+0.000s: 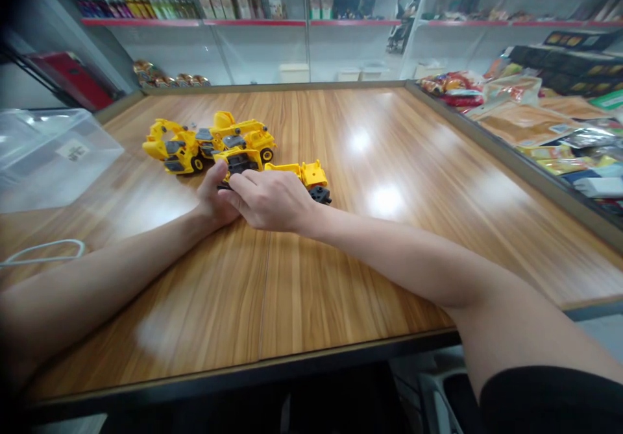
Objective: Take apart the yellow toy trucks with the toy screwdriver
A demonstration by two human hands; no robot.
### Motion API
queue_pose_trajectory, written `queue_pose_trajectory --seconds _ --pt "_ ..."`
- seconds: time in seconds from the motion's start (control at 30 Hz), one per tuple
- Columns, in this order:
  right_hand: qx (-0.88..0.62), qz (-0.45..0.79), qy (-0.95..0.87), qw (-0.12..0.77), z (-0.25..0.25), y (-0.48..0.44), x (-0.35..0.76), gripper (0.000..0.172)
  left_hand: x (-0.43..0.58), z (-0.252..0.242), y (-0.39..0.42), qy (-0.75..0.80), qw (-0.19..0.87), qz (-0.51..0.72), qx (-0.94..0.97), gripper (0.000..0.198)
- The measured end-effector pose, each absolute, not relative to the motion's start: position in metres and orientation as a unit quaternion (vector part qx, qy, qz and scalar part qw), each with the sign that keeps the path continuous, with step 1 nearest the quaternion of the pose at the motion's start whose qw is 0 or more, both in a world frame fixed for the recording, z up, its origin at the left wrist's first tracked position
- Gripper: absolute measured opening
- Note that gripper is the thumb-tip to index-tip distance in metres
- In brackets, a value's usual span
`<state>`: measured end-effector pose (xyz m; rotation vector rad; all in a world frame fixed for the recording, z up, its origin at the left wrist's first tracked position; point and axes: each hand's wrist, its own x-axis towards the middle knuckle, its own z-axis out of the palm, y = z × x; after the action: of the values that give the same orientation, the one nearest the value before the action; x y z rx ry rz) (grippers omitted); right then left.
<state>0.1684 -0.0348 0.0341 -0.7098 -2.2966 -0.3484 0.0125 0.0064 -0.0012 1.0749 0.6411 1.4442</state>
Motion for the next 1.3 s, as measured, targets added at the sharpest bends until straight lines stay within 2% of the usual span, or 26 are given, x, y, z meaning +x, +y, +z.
queue_pose_trajectory --seconds 0.23,0.47,0.83,0.97,1.13,1.3 --pt "-0.275 -0.146 -0.887 0.341 0.027 -0.039 0.178 0.043 0.014 -0.006 0.009 0.251 0.568 0.626 0.471 0.036" --pt "-0.290 -0.151 -0.869 0.372 0.029 -0.031 0.188 0.037 0.009 -0.002 0.002 0.235 0.596 0.596 0.485 0.037" --pt "-0.276 -0.067 -0.839 0.464 0.024 -0.030 0.200 0.018 0.004 0.000 -0.006 0.259 0.579 0.590 0.499 0.031" --pt "-0.299 -0.023 -0.828 0.474 0.021 -0.034 0.201 0.012 0.003 -0.003 -0.011 0.284 0.555 0.596 0.506 0.036" --pt "-0.318 0.003 -0.816 0.483 0.022 -0.034 0.203 0.010 -0.002 -0.001 -0.016 0.327 0.527 0.570 0.539 0.039" --pt "-0.342 0.019 -0.786 0.515 0.020 -0.029 0.206 0.019 -0.003 0.010 -0.020 0.334 0.518 0.536 0.577 0.048"
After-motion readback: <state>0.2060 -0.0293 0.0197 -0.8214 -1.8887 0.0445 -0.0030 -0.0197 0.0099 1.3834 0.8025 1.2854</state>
